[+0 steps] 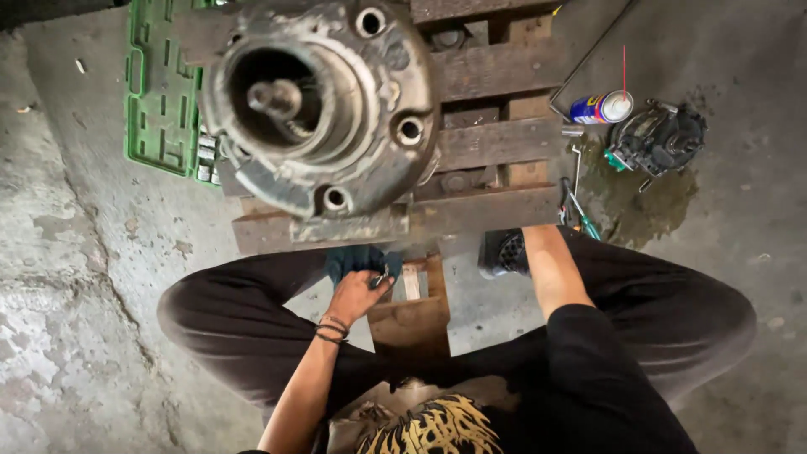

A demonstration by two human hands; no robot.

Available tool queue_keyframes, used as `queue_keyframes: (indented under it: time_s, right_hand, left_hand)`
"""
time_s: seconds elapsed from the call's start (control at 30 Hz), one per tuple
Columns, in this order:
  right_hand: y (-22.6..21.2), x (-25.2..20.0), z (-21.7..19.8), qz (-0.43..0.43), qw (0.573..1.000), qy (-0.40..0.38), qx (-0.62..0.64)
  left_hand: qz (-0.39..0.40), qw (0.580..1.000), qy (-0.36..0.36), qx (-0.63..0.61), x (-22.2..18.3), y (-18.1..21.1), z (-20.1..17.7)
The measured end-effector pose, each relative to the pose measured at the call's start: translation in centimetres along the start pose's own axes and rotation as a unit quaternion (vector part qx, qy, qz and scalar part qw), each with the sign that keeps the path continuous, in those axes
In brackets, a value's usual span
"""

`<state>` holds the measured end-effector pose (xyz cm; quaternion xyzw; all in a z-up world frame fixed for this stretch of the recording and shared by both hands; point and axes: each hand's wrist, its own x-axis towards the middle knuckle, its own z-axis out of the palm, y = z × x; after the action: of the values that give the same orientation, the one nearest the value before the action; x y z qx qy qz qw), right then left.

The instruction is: Disassembling, cleaning, and reassembling mechanical components of a vehicle part on a wooden pallet

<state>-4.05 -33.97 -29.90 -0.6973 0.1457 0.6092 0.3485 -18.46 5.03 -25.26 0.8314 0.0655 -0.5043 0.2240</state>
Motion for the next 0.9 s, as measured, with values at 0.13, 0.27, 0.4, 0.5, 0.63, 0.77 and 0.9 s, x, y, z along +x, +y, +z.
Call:
queue_keyframes:
  time_s: [0.13, 0.27, 0.4, 0.5, 0.63, 0.77, 0.9]
  right_hand:
    - [3.2, 5.0, 0.7, 0.049, 0.998, -0.035, -0.004]
    - [4.5, 8.1, -1.4, 0.096, 0.994, -0.057, -0.01]
    - [6.3, 9.5, -2.2, 0.145, 0.986, -0.086, -0.019]
    - [11.0, 12.6, -2.9, 0.18, 0.978, -0.107, -0.021]
    - [8.5, 9.7, -3.6, 0.091, 0.989, -0.114, 0.012]
    - [1.0, -2.1, 0.3, 0.021, 0.99, -0.126, 0.068]
    - [-1.9, -9.2, 6.0, -0.136, 0.949, -0.119, 0.259]
  left_hand:
    - [0.013, 1.0, 0.009, -0.004, 0.3, 0.8, 0.3]
    - [0.02, 0.999, 0.034, 0.003, 0.7, 2.0, -0.2]
    - [0.041, 0.996, 0.081, -0.005, 2.7, 2.3, -0.2]
    - [0.063, 0.991, 0.116, 0.027, 3.8, 1.7, 0.4]
    - [0.086, 0.985, 0.147, 0.003, 4.0, 3.1, -0.1]
    - [0.145, 0.969, 0.156, -0.121, -1.0, 7.3, -2.8]
    - [0.203, 0.91, 0.091, -0.35, -4.2, 9.0, -3.3]
